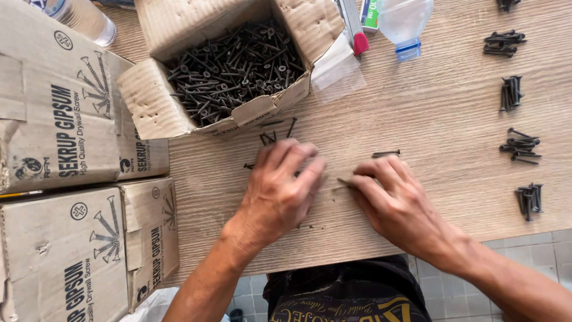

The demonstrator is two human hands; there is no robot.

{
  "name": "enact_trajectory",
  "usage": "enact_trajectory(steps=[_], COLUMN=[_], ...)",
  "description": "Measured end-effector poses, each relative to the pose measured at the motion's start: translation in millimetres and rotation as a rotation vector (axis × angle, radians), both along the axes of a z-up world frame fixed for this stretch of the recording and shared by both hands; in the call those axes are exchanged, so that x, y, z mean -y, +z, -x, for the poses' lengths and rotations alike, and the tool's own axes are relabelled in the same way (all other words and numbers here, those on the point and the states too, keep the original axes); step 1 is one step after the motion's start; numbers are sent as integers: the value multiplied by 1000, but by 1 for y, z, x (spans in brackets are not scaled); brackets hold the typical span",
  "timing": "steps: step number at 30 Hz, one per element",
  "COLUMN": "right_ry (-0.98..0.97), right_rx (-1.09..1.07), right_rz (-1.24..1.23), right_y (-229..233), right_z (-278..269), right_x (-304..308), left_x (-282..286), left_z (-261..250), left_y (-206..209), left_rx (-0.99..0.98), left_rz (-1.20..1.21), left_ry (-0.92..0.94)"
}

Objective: The person sorts black drywall screws from a cardboard box onto a wooden table, arranging them into small piles. The person repeatedly picks up screws, separates them, and places them in organized groups on the table surface.

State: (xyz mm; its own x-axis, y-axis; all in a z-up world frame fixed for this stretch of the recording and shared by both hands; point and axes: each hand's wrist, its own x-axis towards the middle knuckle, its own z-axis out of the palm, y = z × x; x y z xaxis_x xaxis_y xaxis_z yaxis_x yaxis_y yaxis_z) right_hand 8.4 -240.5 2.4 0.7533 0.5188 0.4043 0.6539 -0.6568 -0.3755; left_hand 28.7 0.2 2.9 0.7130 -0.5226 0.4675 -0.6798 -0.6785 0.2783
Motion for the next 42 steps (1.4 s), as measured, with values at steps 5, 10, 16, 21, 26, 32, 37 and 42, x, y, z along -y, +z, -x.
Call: enact_trajectory(steps=[5, 10, 16, 21, 26, 32, 37, 42], right_ry=[28, 77, 53, 54, -29, -115, -85, -75], right_rx=[-98, -197, -132, -113, -114, -247, -301, -274], right_rz=[21, -30, -14, -21, -27, 40, 41, 40], right_y=[1, 5, 18, 9, -2, 5, 9, 14], right_z=[15, 23, 23, 23, 18, -8, -14, -17], right_x=[29, 44, 43, 50, 58, 67, 67, 68], left_x=[27, 51, 60, 59, 68, 75, 80, 88], left_z=[10, 12, 12, 10, 4, -15, -25, -32], left_y=[14, 4, 6, 5, 5, -9, -20, -36], left_rx=[-71, -26, -1, -20, -31, -160, -161, -193], left_rz=[18, -18, 28, 29, -40, -147, -13, 83], left_ry=[-168, -226, -231, -252, -127, -48, -129, -180])
